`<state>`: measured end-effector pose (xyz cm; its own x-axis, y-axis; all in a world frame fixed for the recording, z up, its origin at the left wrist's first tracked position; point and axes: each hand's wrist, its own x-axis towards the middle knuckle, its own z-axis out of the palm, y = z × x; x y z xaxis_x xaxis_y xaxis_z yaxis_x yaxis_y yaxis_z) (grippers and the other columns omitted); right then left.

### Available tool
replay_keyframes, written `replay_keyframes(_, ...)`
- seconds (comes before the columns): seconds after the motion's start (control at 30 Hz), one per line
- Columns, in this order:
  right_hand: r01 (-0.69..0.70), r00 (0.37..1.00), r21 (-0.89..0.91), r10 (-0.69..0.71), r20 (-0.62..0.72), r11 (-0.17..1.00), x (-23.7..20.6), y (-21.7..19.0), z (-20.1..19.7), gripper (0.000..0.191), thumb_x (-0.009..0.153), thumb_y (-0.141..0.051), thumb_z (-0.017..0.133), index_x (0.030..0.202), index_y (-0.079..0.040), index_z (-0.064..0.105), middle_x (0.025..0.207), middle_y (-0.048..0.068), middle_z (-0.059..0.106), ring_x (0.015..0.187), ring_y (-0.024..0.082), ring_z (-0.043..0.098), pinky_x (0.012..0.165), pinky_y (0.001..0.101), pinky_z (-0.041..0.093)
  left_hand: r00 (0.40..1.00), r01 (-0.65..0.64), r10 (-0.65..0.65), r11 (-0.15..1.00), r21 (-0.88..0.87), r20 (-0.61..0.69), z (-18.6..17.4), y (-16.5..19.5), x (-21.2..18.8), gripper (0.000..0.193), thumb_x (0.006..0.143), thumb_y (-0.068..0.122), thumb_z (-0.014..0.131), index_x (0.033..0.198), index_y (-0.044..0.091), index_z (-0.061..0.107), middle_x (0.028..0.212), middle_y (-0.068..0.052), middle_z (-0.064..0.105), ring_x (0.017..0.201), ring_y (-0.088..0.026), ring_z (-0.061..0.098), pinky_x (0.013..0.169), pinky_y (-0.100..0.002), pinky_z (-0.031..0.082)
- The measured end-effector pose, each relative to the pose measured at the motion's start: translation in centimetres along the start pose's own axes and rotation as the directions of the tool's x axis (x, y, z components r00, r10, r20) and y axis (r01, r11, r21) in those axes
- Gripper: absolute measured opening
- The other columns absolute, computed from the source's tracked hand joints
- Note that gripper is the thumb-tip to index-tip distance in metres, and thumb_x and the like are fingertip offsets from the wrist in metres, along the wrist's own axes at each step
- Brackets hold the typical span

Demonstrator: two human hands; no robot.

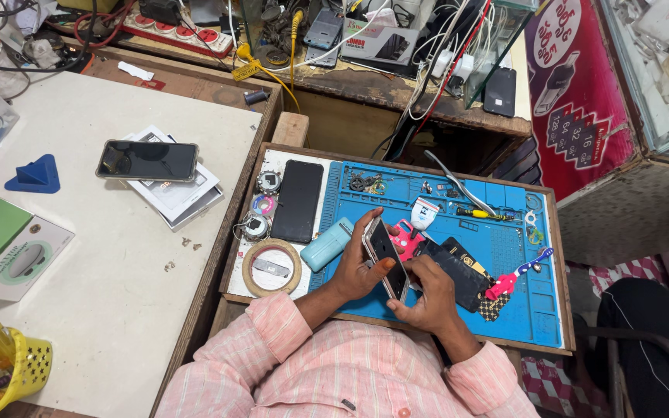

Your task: The person sits at a repair bench and first presses the keypad of a small feature phone, then sets it down and picks up a smartphone. They remove the smartphone's back cover, work at its battery and internal compartment with their hands, and continue handling the opened phone on the mat.

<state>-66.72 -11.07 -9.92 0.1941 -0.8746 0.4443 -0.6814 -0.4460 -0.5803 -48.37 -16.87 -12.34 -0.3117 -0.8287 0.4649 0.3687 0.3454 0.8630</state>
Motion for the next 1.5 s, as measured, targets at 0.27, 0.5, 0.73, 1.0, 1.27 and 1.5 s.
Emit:
replay_keyframes(0.27, 0.011, 1.0, 0.001, -0.011, -0.006, 1.0, -0.06, 0.06, -0.04, 0.074, 0.067, -0.066, 0.075, 0.103, -0.002, 0.069, 0.085, 0.007, 0.061, 0.07, 0.021, 0.064, 0.061, 0.0327, 0.052, 1.0, 0.004, -0.005, 1.0, 0.011, 0.003, 0.02, 0.0, -0.01, 0.104, 0.093, 0.062, 0.07, 0.163, 0.004, 0.018, 0.131, -0.014, 0.056, 0.114, -0.019, 0.068, 0.099, -0.034, 0.058)
replay_keyframes(0.5, -0.001, 1.0, 0.007, 0.001, -0.001, 1.0, -0.11, 0.05, -0.04, 0.074, 0.066, -0.066, 0.076, 0.103, -0.002, 0.069, 0.085, 0.007, 0.061, 0.069, 0.021, 0.064, 0.061, 0.0328, 0.052, 1.0, 0.008, -0.008, 1.0, 0.008, 0.0, 0.02, 0.09, -0.06, 0.104, 0.093, 0.062, 0.07, 0.162, 0.004, 0.018, 0.131, -0.014, 0.057, 0.115, -0.02, 0.068, 0.098, -0.035, 0.059)
replay_keyframes(0.73, 0.012, 1.0, 0.005, -0.012, -0.002, 1.0, -0.15, 0.09, -0.08, 0.074, 0.066, -0.065, 0.076, 0.104, -0.002, 0.069, 0.085, 0.007, 0.061, 0.07, 0.021, 0.063, 0.061, 0.033, 0.052, 1.0, 0.006, -0.006, 1.0, 0.004, 0.0, 0.08, 0.05, -0.03, 0.104, 0.093, 0.062, 0.07, 0.162, 0.004, 0.018, 0.131, -0.014, 0.057, 0.114, -0.02, 0.069, 0.099, -0.035, 0.059)
replay_keyframes(1.0, 0.013, 1.0, 0.001, -0.013, 0.001, 1.0, -0.11, 0.02, -0.18, 0.072, 0.066, -0.063, 0.077, 0.104, -0.003, 0.068, 0.087, 0.008, 0.062, 0.071, 0.022, 0.064, 0.062, 0.0334, 0.052, 1.0, 0.008, -0.008, 1.0, -0.006, 0.001, 0.11, -0.09, -0.09, 0.107, 0.092, 0.062, 0.071, 0.163, 0.003, 0.016, 0.131, -0.014, 0.056, 0.114, -0.02, 0.068, 0.1, -0.034, 0.058)
replay_keyframes(1.27, -0.001, 1.0, 0.014, 0.001, 0.006, 1.0, -0.02, -0.05, -0.33, 0.069, 0.064, -0.059, 0.079, 0.105, -0.004, 0.068, 0.088, 0.008, 0.062, 0.071, 0.023, 0.064, 0.063, 0.0342, 0.052, 0.999, 0.043, -0.043, 0.996, -0.082, 0.008, 0.13, -0.02, -0.03, 0.112, 0.089, 0.06, 0.075, 0.163, 0.003, 0.015, 0.132, -0.014, 0.054, 0.116, -0.02, 0.066, 0.101, -0.034, 0.057)
replay_keyframes(1.5, 0.017, 1.0, 0.017, -0.017, -0.001, 1.0, -0.09, 0.14, -0.29, 0.07, 0.065, -0.059, 0.078, 0.105, -0.003, 0.068, 0.09, 0.008, 0.062, 0.073, 0.024, 0.065, 0.064, 0.0343, 0.052, 0.999, 0.031, -0.033, 0.997, -0.067, -0.027, 0.26, -0.09, -0.17, 0.114, 0.088, 0.059, 0.077, 0.163, 0.005, 0.009, 0.131, -0.015, 0.056, 0.111, -0.019, 0.067, 0.099, -0.034, 0.057)
